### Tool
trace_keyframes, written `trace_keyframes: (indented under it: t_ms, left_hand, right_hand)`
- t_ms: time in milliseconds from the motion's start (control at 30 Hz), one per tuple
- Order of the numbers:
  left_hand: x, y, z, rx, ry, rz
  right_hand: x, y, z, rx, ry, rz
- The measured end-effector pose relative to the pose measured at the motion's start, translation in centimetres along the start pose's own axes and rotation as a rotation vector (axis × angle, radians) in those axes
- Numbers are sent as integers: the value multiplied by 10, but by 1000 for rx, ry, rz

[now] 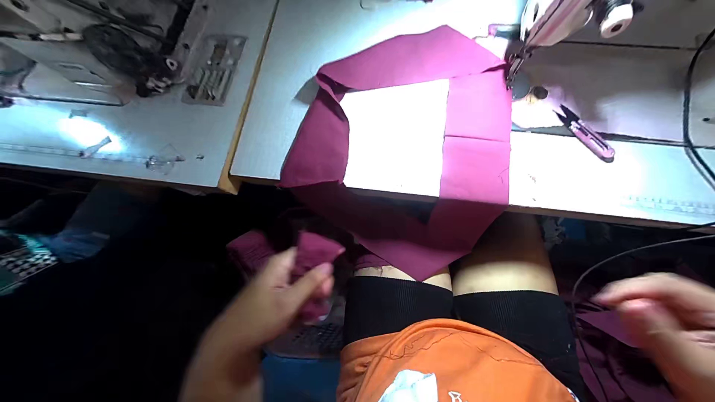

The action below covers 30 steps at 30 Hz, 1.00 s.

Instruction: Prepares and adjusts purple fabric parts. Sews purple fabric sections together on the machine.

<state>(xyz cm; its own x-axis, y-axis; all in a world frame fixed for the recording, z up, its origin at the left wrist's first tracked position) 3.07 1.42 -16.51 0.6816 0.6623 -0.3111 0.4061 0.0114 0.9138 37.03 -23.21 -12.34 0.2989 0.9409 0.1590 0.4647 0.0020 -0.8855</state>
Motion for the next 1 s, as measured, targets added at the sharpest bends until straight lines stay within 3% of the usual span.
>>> trace_keyframes:
  t_ms: [133,233,300,400,433,500,567,700,867,1000]
  left_hand:
    - [10,36,75,-30,-32,144]
    - [2,47,97,21,-82,203]
    - [-4,51,90,128,-91,219]
    - [-11,76,52,408,304,330]
    - [-11,91,50,438,332,445]
    - [-2,117,72,374,116,668]
    - [13,127,96,228,-120,748]
    - [36,131,100,44,-206,616]
    - [49,132,57,22,-109,514]
    - [50,118,40,43,-175,405]
  right_hand:
    - [43,-33,142,208,-362,-185]
    - [60,-37,183,164,-296,-237]
    - [67,-33,178,238,-246,-248]
    - [72,-39,163,465,-324,-252]
    - [74,-46,161,543,-356,-260]
    - [75,-64,159,661,-416,-278]
    - [76,-78,153,720,-434,-269]
    - [73,-74,124,752,-413,-161]
    - [27,-24,97,708,-536,-23]
    - [-6,15,45,514,-285,81]
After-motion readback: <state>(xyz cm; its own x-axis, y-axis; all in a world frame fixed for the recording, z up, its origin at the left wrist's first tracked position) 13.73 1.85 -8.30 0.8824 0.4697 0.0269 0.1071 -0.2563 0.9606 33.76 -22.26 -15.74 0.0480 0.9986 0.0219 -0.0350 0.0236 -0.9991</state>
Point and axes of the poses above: each hand's wrist, its own x-axis towards the middle knuckle, its own z-axis out of the palm, y = z × x, the point moved 9 cm from there along x, towards the middle knuckle, and after that the axes turned 2 degrees about -z, right-handed, at the moved point
